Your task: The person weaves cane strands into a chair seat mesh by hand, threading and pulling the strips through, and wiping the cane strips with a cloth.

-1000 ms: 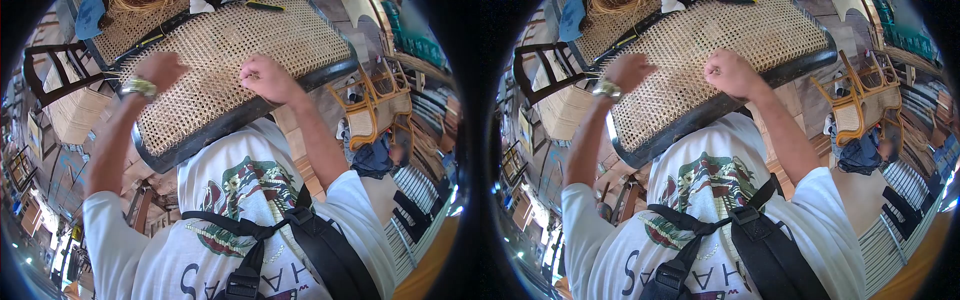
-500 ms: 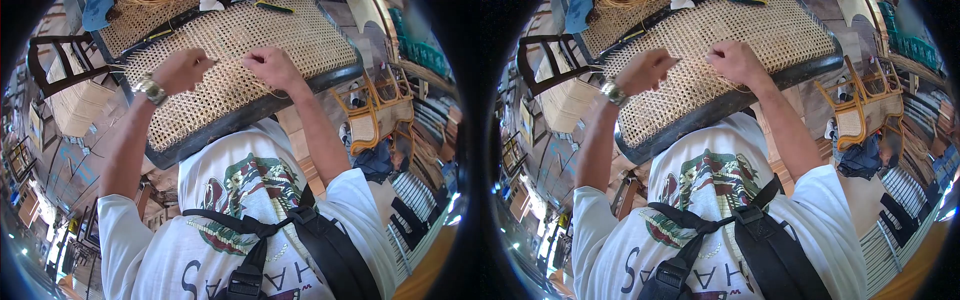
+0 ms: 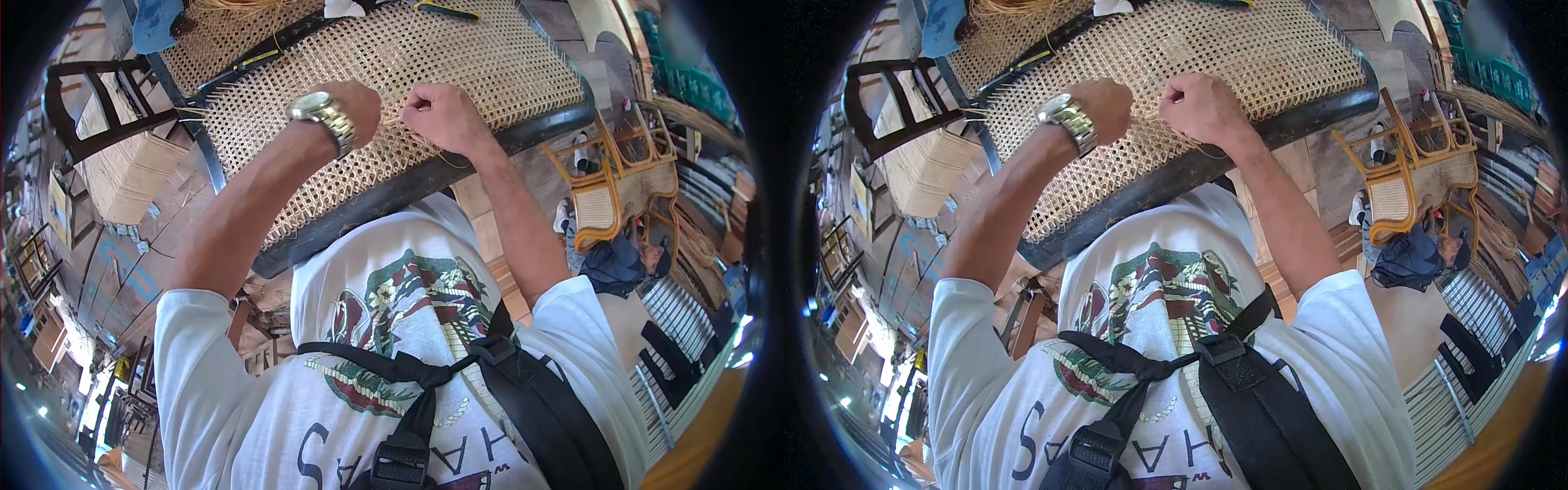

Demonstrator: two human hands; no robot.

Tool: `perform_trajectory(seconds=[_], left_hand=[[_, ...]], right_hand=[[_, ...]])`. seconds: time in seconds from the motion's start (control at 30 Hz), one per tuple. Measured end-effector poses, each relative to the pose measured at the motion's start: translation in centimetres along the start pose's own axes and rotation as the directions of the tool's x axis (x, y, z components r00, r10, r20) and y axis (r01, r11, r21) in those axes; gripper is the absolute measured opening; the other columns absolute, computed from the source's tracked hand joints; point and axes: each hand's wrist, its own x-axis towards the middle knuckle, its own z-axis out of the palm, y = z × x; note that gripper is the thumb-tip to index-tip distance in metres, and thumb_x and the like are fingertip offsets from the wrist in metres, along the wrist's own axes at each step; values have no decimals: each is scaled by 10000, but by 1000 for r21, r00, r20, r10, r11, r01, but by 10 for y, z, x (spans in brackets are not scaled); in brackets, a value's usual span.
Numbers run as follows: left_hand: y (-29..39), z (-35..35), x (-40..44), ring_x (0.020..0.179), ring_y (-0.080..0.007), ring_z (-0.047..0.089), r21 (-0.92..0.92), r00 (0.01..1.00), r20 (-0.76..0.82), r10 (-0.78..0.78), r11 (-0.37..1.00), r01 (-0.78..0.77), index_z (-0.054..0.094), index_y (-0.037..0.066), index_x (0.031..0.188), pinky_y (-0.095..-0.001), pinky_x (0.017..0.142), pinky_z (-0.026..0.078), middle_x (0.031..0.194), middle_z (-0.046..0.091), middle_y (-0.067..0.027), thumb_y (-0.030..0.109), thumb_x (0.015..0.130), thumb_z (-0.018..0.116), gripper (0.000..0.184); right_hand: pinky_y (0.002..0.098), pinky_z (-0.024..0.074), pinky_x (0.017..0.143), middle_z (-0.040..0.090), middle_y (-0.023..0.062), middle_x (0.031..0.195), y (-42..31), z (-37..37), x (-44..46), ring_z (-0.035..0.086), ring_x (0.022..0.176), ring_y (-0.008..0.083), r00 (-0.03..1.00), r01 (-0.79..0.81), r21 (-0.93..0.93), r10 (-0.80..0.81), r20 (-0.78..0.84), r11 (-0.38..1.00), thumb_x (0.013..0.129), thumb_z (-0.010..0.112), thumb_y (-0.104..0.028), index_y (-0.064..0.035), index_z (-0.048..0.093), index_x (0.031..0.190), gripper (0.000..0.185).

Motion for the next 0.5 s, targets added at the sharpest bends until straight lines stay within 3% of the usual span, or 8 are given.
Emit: perform_trajectory(seconds=[0.1, 0.17, 0.23, 0.27, 0.3, 0.37, 0.4, 0.5], left_hand=[[9, 0, 5, 824, -355, 739, -6, 999, -19, 31, 999, -32, 740, -8, 900, -445, 692, 592, 869, 730, -225, 104, 858, 579, 201], [3, 24, 12, 769, -349, 727, 1, 998, -54, 39, 999, -39, 734, -15, 902, -435, 655, 580, 820, 721, -217, 146, 897, 591, 215], [-3, 38, 3, 688, -329, 696, -207, 999, -45, -6, 978, -3, 711, -22, 851, -440, 638, 550, 756, 702, -196, 229, 960, 582, 302], [-4, 45, -4, 715, -358, 707, -359, 993, -24, -112, 929, 96, 735, 7, 912, -461, 621, 563, 825, 709, -226, 244, 976, 547, 309], [-9, 55, -4, 715, -358, 707, -356, 993, -24, -111, 929, 96, 735, 7, 912, -461, 621, 563, 825, 709, -226, 244, 976, 547, 309], [-17, 76, -3, 695, -332, 707, -612, 957, -153, -245, 784, 103, 731, 22, 841, -410, 567, 548, 783, 704, -206, 318, 1013, 517, 403], [-21, 68, 2, 706, -289, 713, -659, 971, 34, -238, 725, 200, 721, 49, 768, -387, 595, 546, 765, 714, -175, 418, 1016, 507, 493], [-28, 50, 3, 714, -268, 708, -677, 979, 169, -110, 710, 196, 714, 72, 734, -399, 675, 554, 759, 722, -154, 514, 1000, 499, 559]], right_hand=[[381, 547, 744, 734, 111, 803, 2, 1, 1, 712, 767, 272, 1000, 2, -6, -2, 14, 1000, 795, 686, -224, -81, 744, 846, 163], [393, 544, 764, 736, 111, 825, 1, 2, 0, 713, 798, 276, 999, 0, -42, 1, 41, 999, 798, 691, -224, -84, 743, 845, 157], [406, 542, 783, 739, 112, 846, -2, 6, 1, 714, 829, 280, 998, 1, -71, 4, 70, 997, 802, 696, -225, -87, 743, 844, 152], [416, 534, 811, 736, 108, 867, -5, 9, 1, 709, 853, 281, 997, -4, -106, 11, 70, 994, 799, 702, -224, -88, 740, 836, 147], [427, 526, 839, 733, 104, 888, -7, 11, 1, 705, 878, 283, 997, -8, -144, 18, 69, 990, 797, 707, -224, -89, 738, 829, 142], [410, 520, 800, 700, 108, 867, -9, 18, -1, 683, 848, 277, 998, 65, -145, -61, 32, 987, 806, 727, -212, -62, 723, 827, 152], [394, 515, 762, 667, 112, 847, -8, 21, -3, 660, 819, 272, 990, 140, -150, -142, -1, 979, 816, 747, -200, -35, 709, 826, 170], [387, 513, 784, 648, 103, 897, -2, 26, -3, 643, 880, 271, 967, 237, -156, -248, -55, 959, 783, 764, -155, -48, 713, 813, 122]])
